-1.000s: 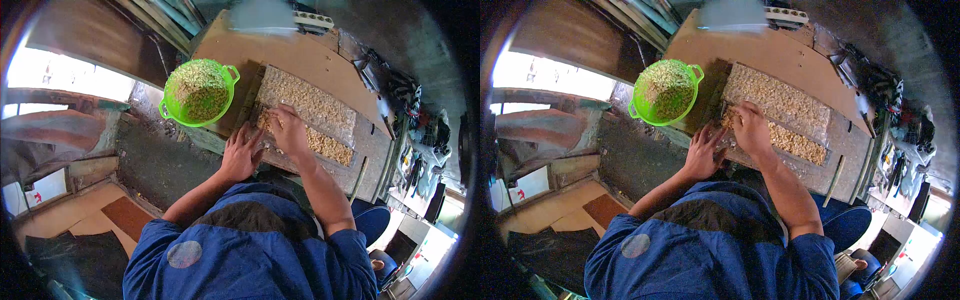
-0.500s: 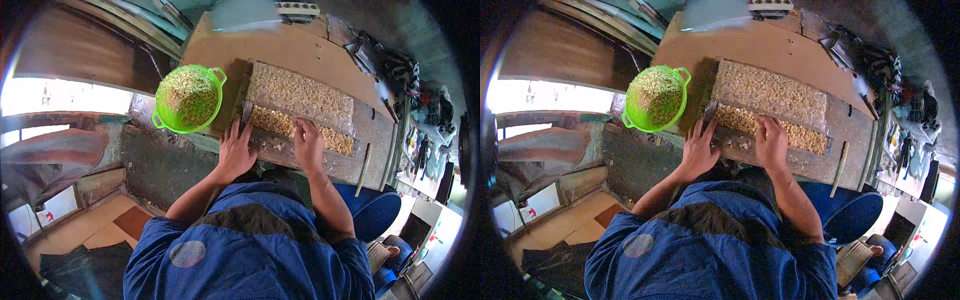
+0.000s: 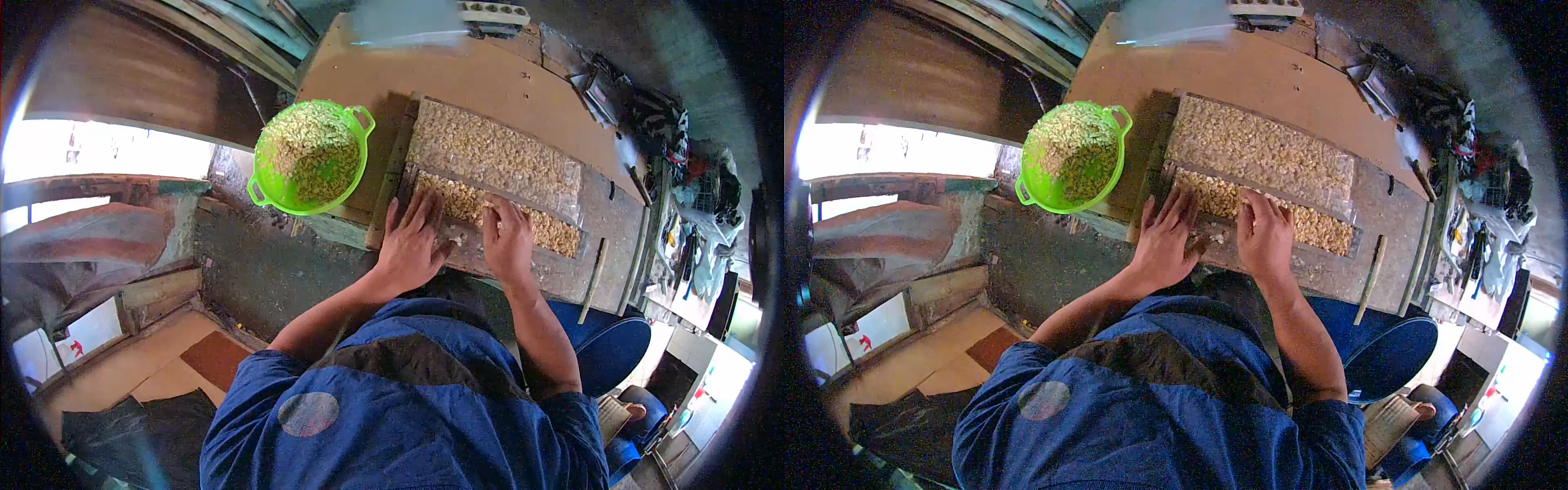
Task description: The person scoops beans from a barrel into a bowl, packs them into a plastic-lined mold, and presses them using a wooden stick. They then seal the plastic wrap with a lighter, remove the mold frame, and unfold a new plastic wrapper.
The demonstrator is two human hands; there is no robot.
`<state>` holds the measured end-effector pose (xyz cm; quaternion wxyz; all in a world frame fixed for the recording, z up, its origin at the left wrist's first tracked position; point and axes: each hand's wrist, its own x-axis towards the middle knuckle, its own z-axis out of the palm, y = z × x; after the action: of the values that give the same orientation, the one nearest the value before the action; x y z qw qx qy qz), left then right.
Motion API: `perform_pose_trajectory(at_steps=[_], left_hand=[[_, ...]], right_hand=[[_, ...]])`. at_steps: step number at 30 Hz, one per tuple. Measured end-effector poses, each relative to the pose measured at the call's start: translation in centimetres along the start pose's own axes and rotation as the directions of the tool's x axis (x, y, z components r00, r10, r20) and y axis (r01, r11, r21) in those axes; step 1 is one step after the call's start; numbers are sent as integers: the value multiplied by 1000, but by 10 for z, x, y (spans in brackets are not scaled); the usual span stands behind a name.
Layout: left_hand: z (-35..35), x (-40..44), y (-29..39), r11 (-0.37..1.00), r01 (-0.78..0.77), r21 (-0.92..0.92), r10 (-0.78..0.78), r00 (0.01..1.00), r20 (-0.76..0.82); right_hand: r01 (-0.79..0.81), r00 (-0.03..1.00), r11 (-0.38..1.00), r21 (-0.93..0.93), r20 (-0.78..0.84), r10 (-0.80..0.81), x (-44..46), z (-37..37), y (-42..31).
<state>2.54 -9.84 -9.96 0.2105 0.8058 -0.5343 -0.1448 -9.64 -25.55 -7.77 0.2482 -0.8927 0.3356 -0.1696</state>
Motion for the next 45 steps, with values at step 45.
perform_pose_trajectory(at_steps=[45], left_hand=[[11, 5, -36, 988, -107, -109, 105, 994, -23]], right_hand=[[-619, 743, 770, -158, -434, 509, -108, -54, 157]])
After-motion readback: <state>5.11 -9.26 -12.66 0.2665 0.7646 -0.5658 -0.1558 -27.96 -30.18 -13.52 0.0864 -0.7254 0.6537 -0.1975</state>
